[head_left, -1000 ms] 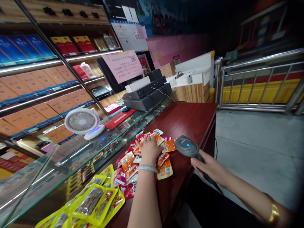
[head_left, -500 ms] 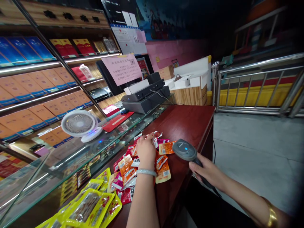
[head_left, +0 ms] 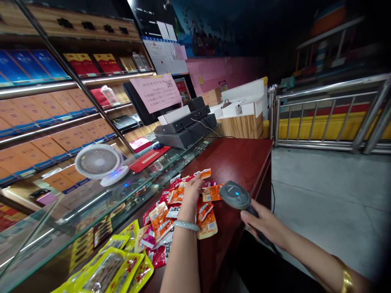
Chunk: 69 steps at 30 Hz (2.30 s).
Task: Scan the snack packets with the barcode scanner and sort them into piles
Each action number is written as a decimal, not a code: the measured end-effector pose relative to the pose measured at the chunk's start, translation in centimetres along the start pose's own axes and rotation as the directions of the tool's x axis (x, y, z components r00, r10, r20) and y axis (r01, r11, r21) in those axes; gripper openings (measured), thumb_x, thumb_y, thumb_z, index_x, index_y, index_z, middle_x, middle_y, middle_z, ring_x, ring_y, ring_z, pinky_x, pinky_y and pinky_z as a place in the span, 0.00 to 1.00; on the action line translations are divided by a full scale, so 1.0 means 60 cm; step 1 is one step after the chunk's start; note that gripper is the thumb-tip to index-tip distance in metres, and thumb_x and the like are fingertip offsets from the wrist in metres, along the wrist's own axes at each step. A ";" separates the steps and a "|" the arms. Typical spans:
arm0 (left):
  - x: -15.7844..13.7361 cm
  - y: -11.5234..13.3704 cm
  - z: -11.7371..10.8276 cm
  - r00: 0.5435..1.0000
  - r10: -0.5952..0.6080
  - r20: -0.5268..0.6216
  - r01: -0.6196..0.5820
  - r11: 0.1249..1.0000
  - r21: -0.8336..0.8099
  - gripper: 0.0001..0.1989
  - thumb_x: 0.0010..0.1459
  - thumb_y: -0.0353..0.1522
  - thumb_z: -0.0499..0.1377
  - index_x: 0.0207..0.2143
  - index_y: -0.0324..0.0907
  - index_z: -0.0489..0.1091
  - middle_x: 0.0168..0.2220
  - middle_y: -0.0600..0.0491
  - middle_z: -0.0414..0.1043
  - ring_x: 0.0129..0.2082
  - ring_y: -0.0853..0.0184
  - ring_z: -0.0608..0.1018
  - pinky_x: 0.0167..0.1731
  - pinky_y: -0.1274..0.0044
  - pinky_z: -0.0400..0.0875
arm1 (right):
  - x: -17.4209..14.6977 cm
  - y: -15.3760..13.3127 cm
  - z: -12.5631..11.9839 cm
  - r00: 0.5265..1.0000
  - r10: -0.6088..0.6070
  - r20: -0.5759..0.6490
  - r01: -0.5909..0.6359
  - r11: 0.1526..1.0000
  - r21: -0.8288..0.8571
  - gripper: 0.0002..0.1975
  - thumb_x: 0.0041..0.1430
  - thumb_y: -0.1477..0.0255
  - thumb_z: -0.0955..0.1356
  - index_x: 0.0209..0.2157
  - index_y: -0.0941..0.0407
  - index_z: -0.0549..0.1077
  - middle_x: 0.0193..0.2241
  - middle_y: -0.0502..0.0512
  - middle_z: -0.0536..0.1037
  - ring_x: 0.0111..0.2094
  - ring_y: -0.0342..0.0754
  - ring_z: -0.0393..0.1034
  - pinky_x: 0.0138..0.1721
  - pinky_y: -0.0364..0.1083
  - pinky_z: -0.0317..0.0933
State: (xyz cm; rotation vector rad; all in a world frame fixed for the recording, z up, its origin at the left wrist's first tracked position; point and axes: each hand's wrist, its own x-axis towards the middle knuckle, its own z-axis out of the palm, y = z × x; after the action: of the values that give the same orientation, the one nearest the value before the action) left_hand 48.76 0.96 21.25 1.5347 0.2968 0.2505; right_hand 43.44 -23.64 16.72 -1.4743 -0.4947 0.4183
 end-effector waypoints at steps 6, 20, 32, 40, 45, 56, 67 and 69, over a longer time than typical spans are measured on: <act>-0.010 0.004 0.017 0.999 0.002 0.044 0.004 0.990 -0.139 0.23 0.57 0.38 0.55 0.51 0.34 0.69 0.47 0.40 0.74 0.28 0.67 0.78 0.23 0.78 0.70 | -0.004 -0.007 -0.002 1.000 -0.014 -0.004 0.014 1.000 0.013 0.19 0.61 0.53 0.64 0.41 0.55 0.65 0.17 0.40 0.62 0.16 0.39 0.56 0.18 0.40 0.53; -0.016 -0.005 0.030 0.982 0.160 0.097 -0.167 0.984 0.061 0.28 0.57 0.31 0.55 0.61 0.43 0.62 0.44 0.50 0.75 0.25 0.76 0.73 0.29 0.80 0.72 | -0.006 -0.013 -0.010 1.000 -0.014 -0.001 0.014 0.998 0.057 0.17 0.63 0.54 0.64 0.39 0.55 0.65 0.18 0.41 0.63 0.16 0.38 0.56 0.19 0.39 0.52; -0.008 -0.018 0.032 0.985 0.136 0.103 -0.147 0.983 0.108 0.31 0.53 0.28 0.53 0.61 0.39 0.62 0.28 0.54 0.72 0.17 0.79 0.60 0.18 0.85 0.58 | -0.005 -0.011 -0.011 0.999 0.021 0.026 -0.024 0.990 0.136 0.17 0.61 0.54 0.65 0.36 0.54 0.65 0.20 0.42 0.62 0.16 0.37 0.56 0.17 0.38 0.52; -0.014 -0.025 0.030 0.997 0.078 0.022 -0.081 0.980 0.180 0.29 0.60 0.35 0.52 0.64 0.40 0.57 0.26 0.54 0.74 0.18 0.74 0.70 0.21 0.83 0.63 | 0.001 -0.002 -0.017 0.998 0.047 0.034 -0.052 0.985 0.162 0.17 0.62 0.54 0.65 0.38 0.54 0.64 0.20 0.41 0.63 0.16 0.36 0.55 0.18 0.38 0.52; -0.012 -0.030 0.036 0.963 0.192 0.188 -0.245 0.914 0.324 0.34 0.57 0.35 0.58 0.66 0.46 0.53 0.45 0.49 0.76 0.41 0.67 0.78 0.43 0.74 0.71 | 0.006 -0.001 -0.021 0.998 0.062 0.014 -0.064 0.983 0.170 0.18 0.62 0.53 0.64 0.36 0.54 0.63 0.20 0.41 0.62 0.16 0.36 0.55 0.17 0.38 0.52; -0.019 -0.015 0.000 0.934 0.278 0.224 -0.276 0.162 0.948 0.24 0.51 0.40 0.65 0.49 0.40 0.72 0.53 0.41 0.70 0.55 0.54 0.68 0.57 0.64 0.58 | 0.014 0.005 -0.029 0.999 0.048 -0.025 -0.041 0.974 0.222 0.17 0.62 0.54 0.65 0.34 0.55 0.64 0.21 0.42 0.67 0.14 0.35 0.58 0.15 0.37 0.52; -0.033 -0.004 0.005 0.930 0.253 0.268 -0.282 0.022 0.959 0.19 0.54 0.46 0.61 0.36 0.38 0.71 0.42 0.43 0.71 0.46 0.56 0.70 0.50 0.68 0.61 | 0.106 -0.048 -0.007 0.984 0.151 0.092 -0.170 0.951 0.259 0.22 0.57 0.56 0.69 0.50 0.51 0.70 0.37 0.59 0.79 0.32 0.50 0.76 0.12 0.37 0.59; -0.032 -0.004 0.005 0.931 0.261 0.254 -0.265 0.007 0.964 0.20 0.53 0.46 0.61 0.37 0.38 0.71 0.43 0.42 0.71 0.47 0.56 0.70 0.49 0.68 0.61 | 0.129 -0.050 -0.009 0.985 0.157 0.077 -0.171 0.953 0.251 0.20 0.57 0.56 0.70 0.47 0.52 0.72 0.37 0.57 0.78 0.30 0.48 0.75 0.13 0.37 0.60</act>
State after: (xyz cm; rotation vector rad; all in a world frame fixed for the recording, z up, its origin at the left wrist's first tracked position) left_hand 47.02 0.03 21.10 3.0985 0.1319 0.3708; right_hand 50.06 -19.99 20.13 -1.2588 -0.3480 0.6335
